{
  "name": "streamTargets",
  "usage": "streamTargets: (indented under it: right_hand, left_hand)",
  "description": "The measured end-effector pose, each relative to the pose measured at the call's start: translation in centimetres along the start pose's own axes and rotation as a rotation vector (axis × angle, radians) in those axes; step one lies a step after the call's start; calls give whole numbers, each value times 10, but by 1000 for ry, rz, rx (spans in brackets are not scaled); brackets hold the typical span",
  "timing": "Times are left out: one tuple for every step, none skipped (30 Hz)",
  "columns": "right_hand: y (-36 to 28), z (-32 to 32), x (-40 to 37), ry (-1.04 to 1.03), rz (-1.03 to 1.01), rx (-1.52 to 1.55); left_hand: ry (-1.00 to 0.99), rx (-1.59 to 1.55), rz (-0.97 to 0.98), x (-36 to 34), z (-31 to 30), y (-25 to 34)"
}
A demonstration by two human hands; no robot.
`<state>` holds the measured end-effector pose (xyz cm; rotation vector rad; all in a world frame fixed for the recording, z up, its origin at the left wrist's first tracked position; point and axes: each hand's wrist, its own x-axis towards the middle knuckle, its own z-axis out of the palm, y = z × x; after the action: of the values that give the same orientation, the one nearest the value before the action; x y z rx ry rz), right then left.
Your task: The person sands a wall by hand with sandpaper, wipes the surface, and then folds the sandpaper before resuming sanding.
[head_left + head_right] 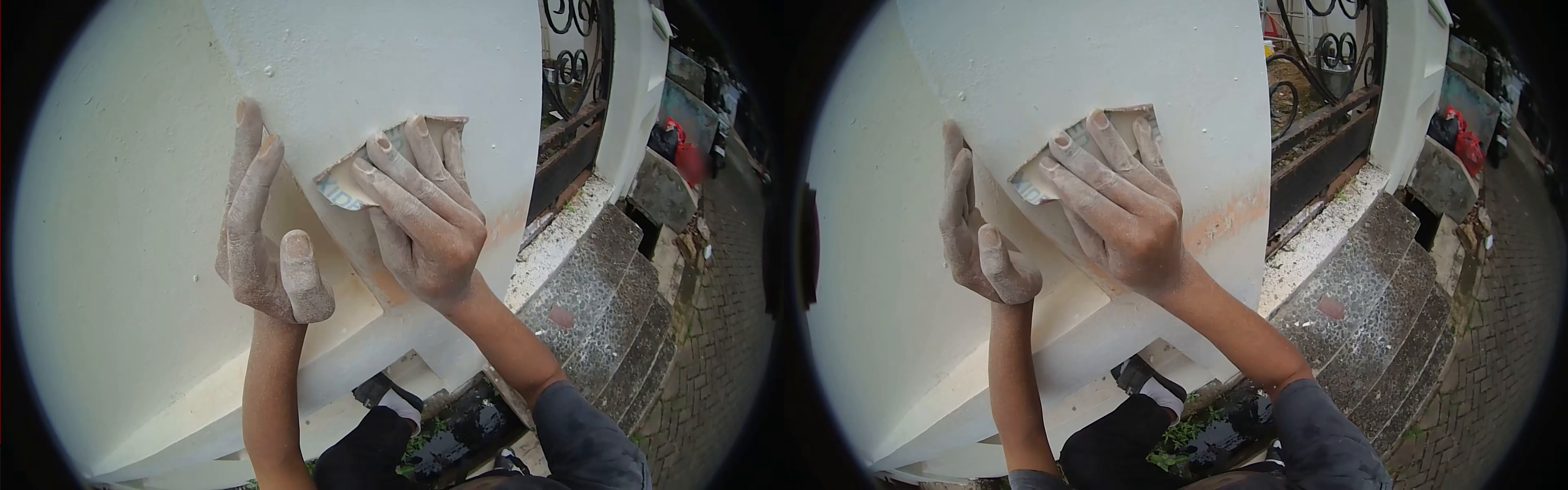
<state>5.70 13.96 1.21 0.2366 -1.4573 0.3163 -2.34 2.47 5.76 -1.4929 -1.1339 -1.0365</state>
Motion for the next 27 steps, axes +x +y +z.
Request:
streamTargets:
  right_hand:
    - [-1,0,-2,-12,23,7]
    - [-4,-2,-7,-23,43,14]
    - [-8,-3,-13,-33,54,23]
    - [-11,-8,-41,-84,102,23]
    - [-15,-14,-78,-147,148,17]
    - [-16,-18,-115,-205,149,-10]
    - [-14,-18,-109,-196,121,-6]
    - [-11,-17,-102,-187,97,-4]
    - [-8,-16,-91,-177,82,-3]
    - [-3,-11,-55,-115,53,1]
    - [0,-6,-18,-41,30,27]
    - [3,-1,10,4,-24,20]
    - [2,-1,6,-2,1,15]
    - [-2,-2,-2,-12,25,12]
    - [-5,-2,-10,-21,33,12]
    - [-12,-6,-41,-71,99,25]
    - [-18,-11,-81,-136,134,42]
    - [-23,-18,-118,-215,158,17]
    - [-19,-20,-115,-206,133,19]
    - [-14,-19,-111,-195,113,19]
    - [-9,-17,-106,-182,99,15]
    - [-5,-14,-71,-117,88,7]
    - [-1,-9,-23,-55,76,-4]
    - [3,-1,8,10,36,19]
    - [6,4,24,72,-3,43]
    - [3,2,14,28,44,35]
    - [-4,-2,-5,-15,83,29]
  left_hand:
    - [25,-20,-8,-1,1,-1]
    - [52,-39,-13,-1,2,-2]
    - [14,-14,-8,0,1,-2]
    - [-26,11,-3,0,-2,-1]
    - [-68,36,2,0,-4,0]
    - [-77,50,-4,-1,-4,2]
    - [-82,67,-8,-1,-4,3]
    - [-92,81,-12,-1,-3,3]
    - [-79,80,-9,0,-2,5]
    - [-68,78,-9,0,0,6]
    - [-58,77,-13,-1,1,6]
    - [-59,60,-20,0,2,6]
    - [-60,44,-31,0,1,5]
    - [-57,31,-45,0,0,5]
    - [-70,50,-26,0,-1,3]
    - [-82,70,-6,0,-2,2]
    - [-100,88,14,0,-4,2]
    - [-102,100,24,0,-5,2]
    - [-103,116,37,1,-5,3]
    - [-107,128,51,2,-5,3]
    - [-100,121,29,2,-5,3]
    - [-95,110,7,1,-5,4]
    - [-89,97,-17,0,-3,3]
    - [-81,86,-11,0,-2,2]
    - [-73,75,-8,0,-1,1]
    - [-65,67,-8,-1,-2,2]
    - [-74,81,-1,-1,-2,2]
